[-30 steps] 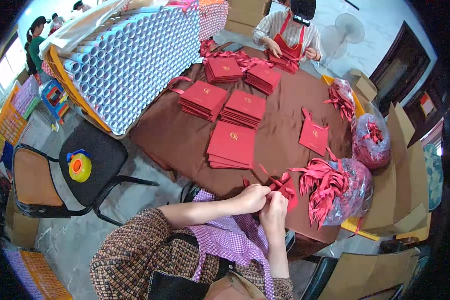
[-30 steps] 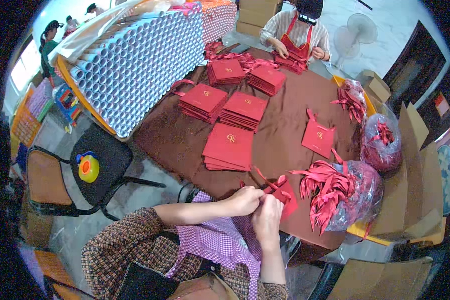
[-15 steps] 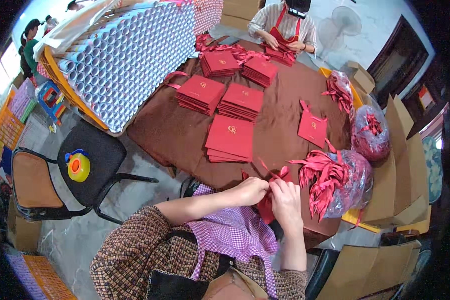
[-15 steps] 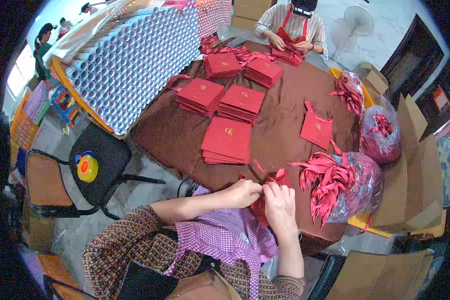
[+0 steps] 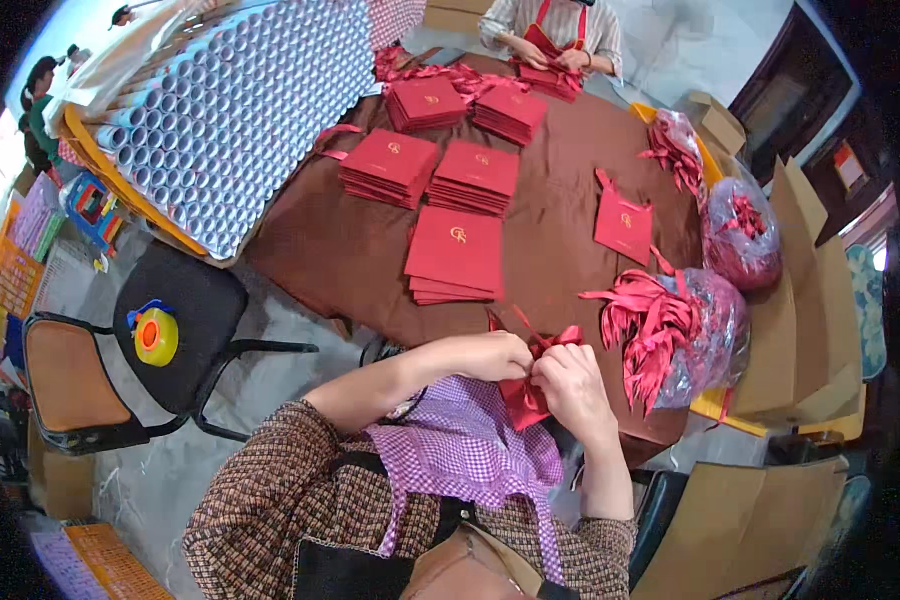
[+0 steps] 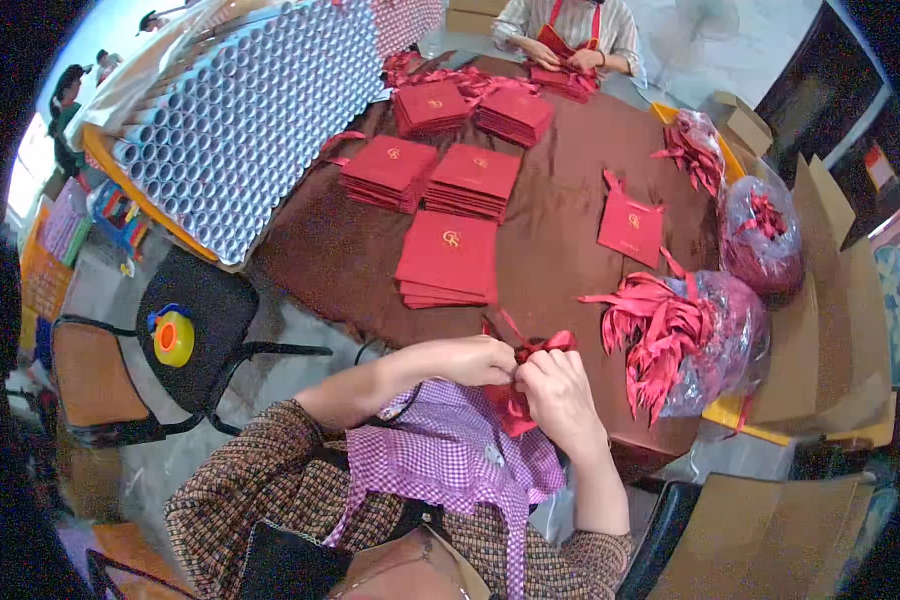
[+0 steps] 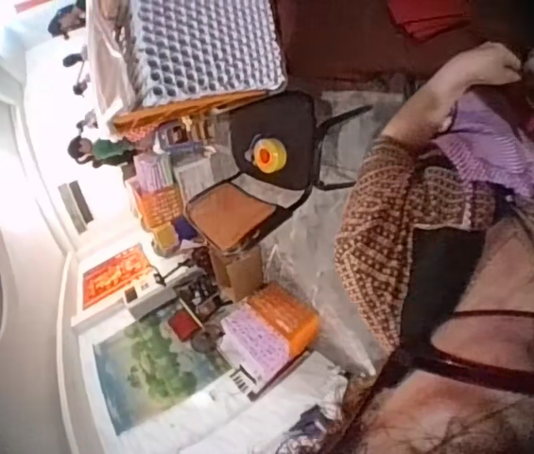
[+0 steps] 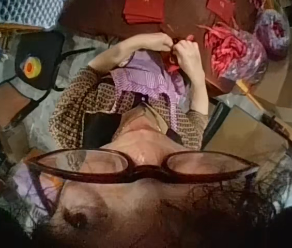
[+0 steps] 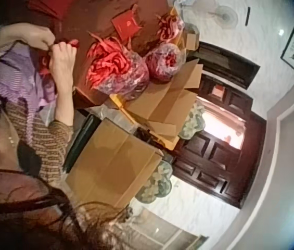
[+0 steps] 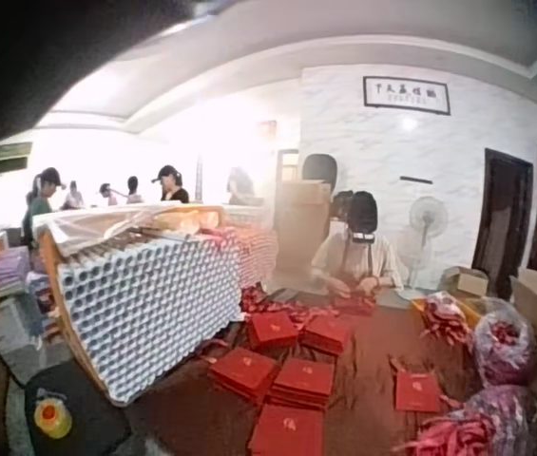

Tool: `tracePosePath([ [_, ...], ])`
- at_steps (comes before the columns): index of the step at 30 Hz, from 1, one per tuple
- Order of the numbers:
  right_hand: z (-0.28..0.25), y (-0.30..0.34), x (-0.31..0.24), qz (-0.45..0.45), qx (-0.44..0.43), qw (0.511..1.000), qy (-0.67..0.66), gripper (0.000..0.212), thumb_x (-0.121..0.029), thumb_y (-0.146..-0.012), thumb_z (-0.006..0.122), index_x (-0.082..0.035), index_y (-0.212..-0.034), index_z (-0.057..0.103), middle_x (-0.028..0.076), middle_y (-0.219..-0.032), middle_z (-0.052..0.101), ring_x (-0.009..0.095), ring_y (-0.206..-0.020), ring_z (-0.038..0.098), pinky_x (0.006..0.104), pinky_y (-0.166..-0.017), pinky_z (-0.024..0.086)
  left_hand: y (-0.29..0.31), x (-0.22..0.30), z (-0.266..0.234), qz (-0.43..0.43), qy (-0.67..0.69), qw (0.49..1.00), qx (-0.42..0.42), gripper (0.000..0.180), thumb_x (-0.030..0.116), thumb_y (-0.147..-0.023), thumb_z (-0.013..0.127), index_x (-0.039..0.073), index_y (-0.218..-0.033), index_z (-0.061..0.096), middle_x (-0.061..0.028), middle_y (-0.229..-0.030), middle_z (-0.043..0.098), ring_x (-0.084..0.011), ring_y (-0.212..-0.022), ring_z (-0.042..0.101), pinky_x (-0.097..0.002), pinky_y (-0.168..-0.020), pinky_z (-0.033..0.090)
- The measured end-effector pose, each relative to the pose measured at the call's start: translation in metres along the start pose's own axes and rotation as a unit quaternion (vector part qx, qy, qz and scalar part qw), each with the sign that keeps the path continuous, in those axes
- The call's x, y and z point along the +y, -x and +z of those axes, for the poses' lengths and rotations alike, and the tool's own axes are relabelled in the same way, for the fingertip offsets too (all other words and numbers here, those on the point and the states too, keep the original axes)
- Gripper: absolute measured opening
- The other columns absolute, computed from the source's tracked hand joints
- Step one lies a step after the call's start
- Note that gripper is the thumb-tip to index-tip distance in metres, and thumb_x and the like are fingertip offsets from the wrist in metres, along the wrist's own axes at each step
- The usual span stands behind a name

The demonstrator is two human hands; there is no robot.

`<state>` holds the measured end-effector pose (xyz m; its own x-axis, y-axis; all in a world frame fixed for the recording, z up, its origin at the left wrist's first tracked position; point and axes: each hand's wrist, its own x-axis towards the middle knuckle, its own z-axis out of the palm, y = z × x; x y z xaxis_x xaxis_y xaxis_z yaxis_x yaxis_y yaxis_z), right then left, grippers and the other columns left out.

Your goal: The person assembles paper gift bags by folding them and attaching ribbon handles by hand on a table.

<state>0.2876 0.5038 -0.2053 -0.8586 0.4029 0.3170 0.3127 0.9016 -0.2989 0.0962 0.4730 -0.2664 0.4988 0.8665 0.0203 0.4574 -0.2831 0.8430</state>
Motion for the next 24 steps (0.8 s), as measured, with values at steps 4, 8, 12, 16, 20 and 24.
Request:
tracePosePath([
  [4, 0.005, 0.005, 0.003, -0.002, 0.013, 1.000, -0.016, 0.011, -0.004, -0.067, 0.066, -0.006, -0.074, 0.058, 0.005, -0.080, 0.057, 0.023, -0.080, 0.054, 0.0352, -0.075, 0.039, 0.001, -0.009, 0.004, 0.047, 0.040, 0.998, -0.012, 0.013, 0.011, -0.082, 0.058, -0.002, -0.085, 0.059, -0.0160, -0.084, 0.057, -0.0318, -0.083, 0.058, -0.0406, -0.074, 0.046],
  [8, 0.005, 0.008, 0.001, 0.008, 0.008, 0.999, -0.037, 0.011, -0.006, -0.071, 0.066, -0.006, -0.079, 0.059, 0.006, -0.082, 0.057, 0.024, -0.081, 0.055, 0.0353, -0.076, 0.039, 0.002, -0.013, 0.017, 0.022, 0.019, 1.000, 0.004, 0.014, 0.010, -0.084, 0.056, -0.003, -0.090, 0.056, -0.0186, -0.086, 0.056, -0.0348, -0.085, 0.058, -0.0419, -0.076, 0.045],
  [12, 0.004, 0.016, -0.002, 0.056, -0.042, 0.996, -0.059, 0.016, -0.009, -0.075, 0.065, -0.005, -0.090, 0.059, 0.008, -0.087, 0.060, 0.026, -0.084, 0.057, 0.0358, -0.077, 0.040, 0.003, 0.000, 0.021, 0.012, -0.006, 1.000, 0.008, 0.014, 0.010, -0.086, 0.054, -0.003, -0.089, 0.056, -0.0186, -0.085, 0.055, -0.0361, -0.086, 0.057, -0.0428, -0.076, 0.045],
  [16, 0.000, 0.026, -0.009, 0.122, -0.083, 0.988, -0.046, 0.013, -0.011, -0.078, 0.064, -0.005, -0.090, 0.061, 0.011, -0.087, 0.061, 0.029, -0.084, 0.059, 0.0381, -0.076, 0.043, 0.006, 0.014, 0.028, 0.008, -0.047, 0.999, 0.016, 0.017, 0.010, -0.086, 0.050, -0.004, -0.085, 0.060, -0.0206, -0.086, 0.057, -0.0379, -0.085, 0.057, -0.0443, -0.076, 0.045],
  [20, 0.001, 0.032, -0.007, 0.105, -0.103, 0.989, -0.021, 0.007, -0.011, -0.079, 0.062, -0.005, -0.081, 0.064, 0.012, -0.082, 0.060, 0.029, -0.081, 0.060, 0.0402, -0.073, 0.046, 0.005, 0.009, 0.036, 0.073, -0.040, 0.994, 0.065, 0.013, 0.007, -0.079, 0.052, -0.003, -0.074, 0.060, -0.0174, -0.077, 0.056, -0.0339, -0.081, 0.054, -0.0417, -0.074, 0.044],
  [24, 0.001, 0.026, -0.001, 0.077, -0.130, 0.988, -0.025, 0.006, -0.010, -0.076, 0.059, -0.006, -0.079, 0.063, 0.012, -0.079, 0.061, 0.031, -0.072, 0.061, 0.0416, -0.066, 0.047, 0.003, -0.008, 0.027, 0.111, -0.075, 0.990, 0.043, 0.010, 0.007, -0.080, 0.053, -0.001, -0.074, 0.056, -0.0160, -0.079, 0.052, -0.0320, -0.081, 0.051, -0.0404, -0.074, 0.044],
])
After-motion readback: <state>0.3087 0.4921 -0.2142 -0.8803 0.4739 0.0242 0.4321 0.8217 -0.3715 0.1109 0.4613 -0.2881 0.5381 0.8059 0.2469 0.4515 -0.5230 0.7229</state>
